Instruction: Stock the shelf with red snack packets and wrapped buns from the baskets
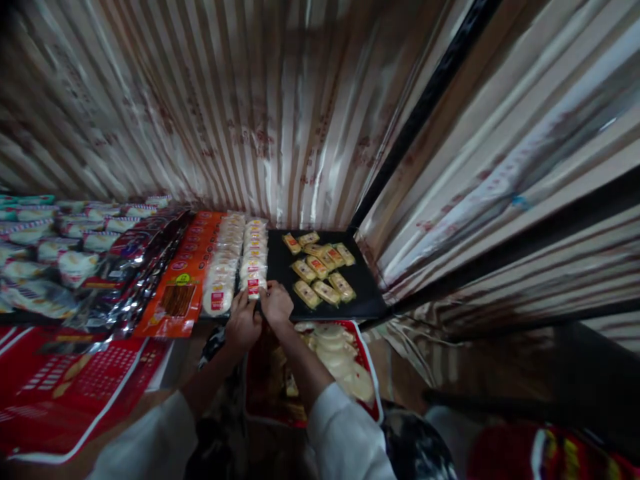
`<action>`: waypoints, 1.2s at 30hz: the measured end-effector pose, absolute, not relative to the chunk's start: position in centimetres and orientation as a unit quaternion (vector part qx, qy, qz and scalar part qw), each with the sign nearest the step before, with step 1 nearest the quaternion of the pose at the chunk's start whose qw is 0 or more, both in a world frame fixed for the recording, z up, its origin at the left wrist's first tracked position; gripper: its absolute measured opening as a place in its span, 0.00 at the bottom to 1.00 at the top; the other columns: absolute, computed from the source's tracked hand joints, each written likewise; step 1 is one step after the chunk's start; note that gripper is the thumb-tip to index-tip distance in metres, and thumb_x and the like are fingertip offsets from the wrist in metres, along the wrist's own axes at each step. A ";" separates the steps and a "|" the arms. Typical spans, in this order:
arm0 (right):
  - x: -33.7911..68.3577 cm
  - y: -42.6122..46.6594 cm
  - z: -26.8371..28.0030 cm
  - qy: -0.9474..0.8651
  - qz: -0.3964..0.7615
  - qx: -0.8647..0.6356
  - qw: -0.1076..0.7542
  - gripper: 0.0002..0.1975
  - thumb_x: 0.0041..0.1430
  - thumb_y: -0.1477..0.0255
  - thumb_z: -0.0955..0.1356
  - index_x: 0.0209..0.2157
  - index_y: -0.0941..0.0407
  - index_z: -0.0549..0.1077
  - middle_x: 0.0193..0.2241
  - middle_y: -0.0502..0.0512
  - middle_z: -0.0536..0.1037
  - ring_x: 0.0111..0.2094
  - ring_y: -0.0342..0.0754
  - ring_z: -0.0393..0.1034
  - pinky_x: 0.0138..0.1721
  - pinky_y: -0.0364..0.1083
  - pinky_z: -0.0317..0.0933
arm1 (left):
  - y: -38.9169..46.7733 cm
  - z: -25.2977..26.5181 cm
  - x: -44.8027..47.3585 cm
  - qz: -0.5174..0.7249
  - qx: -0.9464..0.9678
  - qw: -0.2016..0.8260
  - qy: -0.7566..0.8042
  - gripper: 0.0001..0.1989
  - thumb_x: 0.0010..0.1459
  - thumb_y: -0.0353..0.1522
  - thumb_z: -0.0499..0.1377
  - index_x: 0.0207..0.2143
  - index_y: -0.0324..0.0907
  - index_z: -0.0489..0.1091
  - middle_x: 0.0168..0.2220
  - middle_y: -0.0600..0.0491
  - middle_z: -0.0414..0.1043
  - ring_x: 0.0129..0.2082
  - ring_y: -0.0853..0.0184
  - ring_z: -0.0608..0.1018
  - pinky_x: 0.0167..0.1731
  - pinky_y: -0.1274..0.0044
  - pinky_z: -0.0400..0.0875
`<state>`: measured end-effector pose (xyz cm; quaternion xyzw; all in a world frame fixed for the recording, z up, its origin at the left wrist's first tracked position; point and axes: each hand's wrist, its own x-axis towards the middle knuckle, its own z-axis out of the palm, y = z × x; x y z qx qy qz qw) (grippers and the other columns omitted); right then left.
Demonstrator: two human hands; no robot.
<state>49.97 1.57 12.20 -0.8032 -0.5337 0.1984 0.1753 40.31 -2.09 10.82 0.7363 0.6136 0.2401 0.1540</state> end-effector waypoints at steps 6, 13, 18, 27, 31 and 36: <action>50.0 2.1 12.2 -0.539 0.190 -0.806 0.154 0.17 0.61 0.58 0.60 0.44 0.51 0.71 0.39 0.55 0.77 0.38 0.50 0.73 0.34 0.45 0.61 | -1.4 10.8 40.7 0.230 0.732 0.147 0.625 0.19 0.51 0.23 0.52 0.45 0.33 0.72 0.58 0.42 0.63 0.61 0.55 0.60 0.57 0.68 0.62; 50.1 2.7 11.8 -0.532 0.195 -0.809 0.155 0.20 0.61 0.55 0.59 0.45 0.50 0.70 0.39 0.55 0.77 0.38 0.51 0.73 0.35 0.47 0.62 | -0.8 11.1 41.0 0.218 0.724 0.135 0.640 0.18 0.51 0.25 0.53 0.44 0.35 0.72 0.58 0.44 0.64 0.61 0.55 0.61 0.56 0.68 0.64; 50.1 2.1 11.2 -0.532 0.208 -0.792 0.217 0.16 0.62 0.61 0.60 0.45 0.53 0.71 0.37 0.55 0.77 0.39 0.49 0.71 0.38 0.46 0.63 | -0.6 10.8 40.5 0.220 0.735 0.140 0.626 0.19 0.52 0.23 0.51 0.45 0.34 0.73 0.59 0.44 0.62 0.61 0.55 0.60 0.59 0.67 0.60; 52.1 -5.5 8.4 -0.534 0.204 -0.699 0.430 0.14 0.60 0.71 0.59 0.43 0.58 0.72 0.37 0.59 0.75 0.35 0.47 0.70 0.37 0.44 0.66 | -3.6 10.1 40.2 0.312 0.761 0.127 0.555 0.17 0.52 0.23 0.50 0.40 0.38 0.73 0.58 0.47 0.62 0.62 0.58 0.59 0.61 0.68 0.57; 55.5 -10.1 7.8 -0.541 0.159 -0.727 0.393 0.14 0.62 0.70 0.58 0.40 0.58 0.73 0.37 0.59 0.76 0.38 0.48 0.70 0.42 0.46 0.64 | -6.6 9.4 41.4 0.331 0.787 0.165 0.494 0.16 0.52 0.23 0.48 0.36 0.41 0.74 0.52 0.48 0.69 0.53 0.62 0.69 0.55 0.69 0.65; 60.8 -13.2 8.7 -0.544 0.083 -0.800 0.239 0.14 0.61 0.73 0.60 0.45 0.57 0.73 0.44 0.60 0.73 0.47 0.51 0.65 0.51 0.47 0.58 | -10.2 7.8 43.5 0.289 0.814 0.264 0.429 0.16 0.55 0.23 0.46 0.36 0.40 0.73 0.49 0.47 0.71 0.50 0.65 0.72 0.52 0.70 0.68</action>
